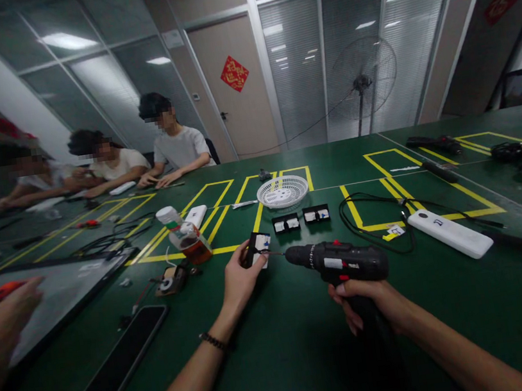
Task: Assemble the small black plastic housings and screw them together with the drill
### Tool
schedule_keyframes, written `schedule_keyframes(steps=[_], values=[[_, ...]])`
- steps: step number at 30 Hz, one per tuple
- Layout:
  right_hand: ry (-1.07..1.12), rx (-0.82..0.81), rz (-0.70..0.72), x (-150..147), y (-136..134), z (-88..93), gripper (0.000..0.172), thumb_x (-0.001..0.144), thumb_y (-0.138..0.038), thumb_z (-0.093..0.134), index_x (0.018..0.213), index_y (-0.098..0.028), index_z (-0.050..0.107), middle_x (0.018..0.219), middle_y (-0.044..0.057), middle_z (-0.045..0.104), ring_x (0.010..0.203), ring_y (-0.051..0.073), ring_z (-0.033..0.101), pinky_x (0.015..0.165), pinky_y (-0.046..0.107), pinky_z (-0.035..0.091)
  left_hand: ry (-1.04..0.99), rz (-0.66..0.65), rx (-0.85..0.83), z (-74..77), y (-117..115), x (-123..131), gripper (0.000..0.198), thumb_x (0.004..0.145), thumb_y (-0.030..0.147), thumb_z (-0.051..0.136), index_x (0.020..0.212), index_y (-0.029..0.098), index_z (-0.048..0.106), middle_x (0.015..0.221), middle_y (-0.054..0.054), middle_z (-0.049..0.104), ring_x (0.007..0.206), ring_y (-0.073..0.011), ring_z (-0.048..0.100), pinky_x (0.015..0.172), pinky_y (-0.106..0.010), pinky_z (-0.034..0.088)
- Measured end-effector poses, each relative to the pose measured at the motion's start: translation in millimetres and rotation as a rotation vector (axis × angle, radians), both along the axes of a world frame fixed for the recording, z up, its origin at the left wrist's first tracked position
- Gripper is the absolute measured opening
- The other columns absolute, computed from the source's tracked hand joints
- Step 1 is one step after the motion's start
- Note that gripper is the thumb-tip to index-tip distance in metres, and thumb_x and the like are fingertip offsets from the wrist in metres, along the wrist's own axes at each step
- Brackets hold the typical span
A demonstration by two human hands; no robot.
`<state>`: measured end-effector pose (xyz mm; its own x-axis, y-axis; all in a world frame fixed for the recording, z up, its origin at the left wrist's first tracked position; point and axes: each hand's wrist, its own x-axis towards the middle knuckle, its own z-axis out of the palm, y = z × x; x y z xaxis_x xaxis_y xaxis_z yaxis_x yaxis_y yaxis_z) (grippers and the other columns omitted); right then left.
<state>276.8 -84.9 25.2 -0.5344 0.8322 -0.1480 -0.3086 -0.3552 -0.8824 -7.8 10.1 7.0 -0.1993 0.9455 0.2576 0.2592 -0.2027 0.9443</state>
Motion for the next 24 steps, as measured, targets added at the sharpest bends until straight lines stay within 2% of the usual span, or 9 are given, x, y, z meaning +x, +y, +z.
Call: schedule_keyframes(steps=[17,24], values=[[-0.021,-0.009,-0.011,-2.5,-0.3,5.5,0.022,0.085,-0.03,0.05,0.085,-0.01,0.061,0.047,-0.002,0.049,0.04,0.011,0.043,0.049,0.027,0.048,0.001,-0.002,-0.017,-3.1,2.3,-2.5,0.062,0.07,0.037,0.077,0.125,0.018,0.056,0.119,-0.013,0.064,0.109,-0.0239,0.061,0.096,-0.038,0.045],[0.012,-0.056,-0.023,6.5,8.2,9.1,0.026,0.086,-0.033,0.049,0.088,-0.011,0.062,0.046,-0.003,0.045,0.041,0.01,0.038,0.051,0.026,0.046,0.093,0.044,0.023,3.5,1.9,-7.3,0.061,0.066,0.035,0.079,0.122,0.02,0.058,0.119,-0.012,0.063,0.109,-0.0245,0.06,0.095,-0.038,0.045]])
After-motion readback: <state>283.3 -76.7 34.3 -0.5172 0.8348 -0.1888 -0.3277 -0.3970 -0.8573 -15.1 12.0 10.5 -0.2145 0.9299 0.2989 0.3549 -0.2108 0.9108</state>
